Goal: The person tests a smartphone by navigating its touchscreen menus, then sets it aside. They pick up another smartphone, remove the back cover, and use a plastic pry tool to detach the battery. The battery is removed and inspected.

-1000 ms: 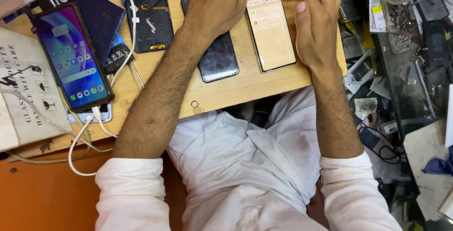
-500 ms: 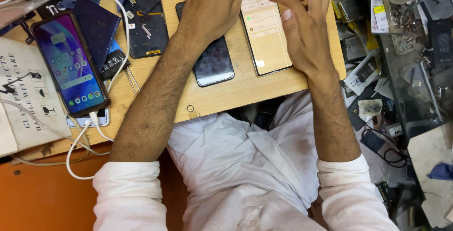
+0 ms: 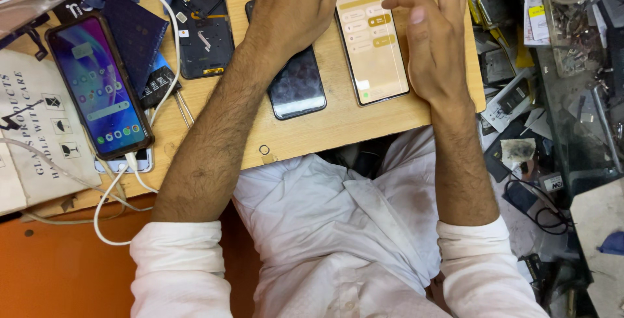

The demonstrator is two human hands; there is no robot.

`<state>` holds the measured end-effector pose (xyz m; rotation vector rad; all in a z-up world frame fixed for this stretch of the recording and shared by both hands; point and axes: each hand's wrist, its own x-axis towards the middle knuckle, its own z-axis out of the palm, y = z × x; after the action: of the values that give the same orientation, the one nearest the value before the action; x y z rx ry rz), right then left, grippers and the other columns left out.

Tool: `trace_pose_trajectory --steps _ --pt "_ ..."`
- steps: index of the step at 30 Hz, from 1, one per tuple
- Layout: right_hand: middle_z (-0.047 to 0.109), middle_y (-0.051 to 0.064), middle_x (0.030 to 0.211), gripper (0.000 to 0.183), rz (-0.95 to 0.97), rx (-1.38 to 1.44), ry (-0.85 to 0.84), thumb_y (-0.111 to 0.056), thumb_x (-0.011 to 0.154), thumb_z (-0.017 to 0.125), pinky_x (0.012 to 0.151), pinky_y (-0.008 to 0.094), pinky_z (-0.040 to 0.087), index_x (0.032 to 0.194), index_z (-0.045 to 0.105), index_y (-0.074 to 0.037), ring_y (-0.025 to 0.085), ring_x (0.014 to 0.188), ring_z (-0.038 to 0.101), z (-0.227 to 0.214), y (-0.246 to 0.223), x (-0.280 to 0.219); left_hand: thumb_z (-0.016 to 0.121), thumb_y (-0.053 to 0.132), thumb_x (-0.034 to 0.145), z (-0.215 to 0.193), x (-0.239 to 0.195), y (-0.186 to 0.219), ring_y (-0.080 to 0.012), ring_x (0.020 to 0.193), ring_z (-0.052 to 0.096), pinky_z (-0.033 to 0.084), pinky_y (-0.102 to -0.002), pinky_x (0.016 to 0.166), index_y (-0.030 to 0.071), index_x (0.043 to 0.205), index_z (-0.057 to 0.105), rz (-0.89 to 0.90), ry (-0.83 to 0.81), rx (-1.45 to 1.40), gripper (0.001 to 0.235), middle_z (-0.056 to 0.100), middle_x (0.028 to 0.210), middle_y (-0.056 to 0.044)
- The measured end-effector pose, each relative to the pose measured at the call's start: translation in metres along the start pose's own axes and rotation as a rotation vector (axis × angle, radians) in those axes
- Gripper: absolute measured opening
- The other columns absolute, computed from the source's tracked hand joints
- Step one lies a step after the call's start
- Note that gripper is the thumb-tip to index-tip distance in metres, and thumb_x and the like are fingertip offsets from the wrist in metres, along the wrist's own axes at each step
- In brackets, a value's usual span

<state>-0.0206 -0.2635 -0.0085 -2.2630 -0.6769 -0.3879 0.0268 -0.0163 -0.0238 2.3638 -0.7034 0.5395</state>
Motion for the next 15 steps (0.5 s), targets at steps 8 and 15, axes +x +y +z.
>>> trace_pose_trajectory --steps 8,15 --pt "0.049 0.015 0.143 0.068 -0.052 -0.011 -0.065 -0.048 0.119 0.022 0.108 0.044 0.042 0.129 0.073 -0.003 0.03 0.123 0.046 0.0 -0.016 0.006 0.062 0.005 0.096 0.002 0.0 0.0 -0.0283 0.093 0.07 0.049 -0.05 0.088 0.006 0.105 0.076 -0.021 -0.009 -0.007 0.017 0.074 0.096 -0.011" --pt "0.049 0.011 0.139 0.072 0.01 0.142 0.084 -0.048 0.119 0.019 0.103 0.038 0.054 0.117 0.073 -0.001 0.025 0.131 0.053 0.001 -0.008 0.005 0.063 0.006 0.095 0.002 -0.001 -0.002 -0.0306 0.091 0.069 0.05 -0.049 0.085 0.006 0.105 0.076 0.029 0.023 0.019 0.016 0.074 0.095 -0.012"
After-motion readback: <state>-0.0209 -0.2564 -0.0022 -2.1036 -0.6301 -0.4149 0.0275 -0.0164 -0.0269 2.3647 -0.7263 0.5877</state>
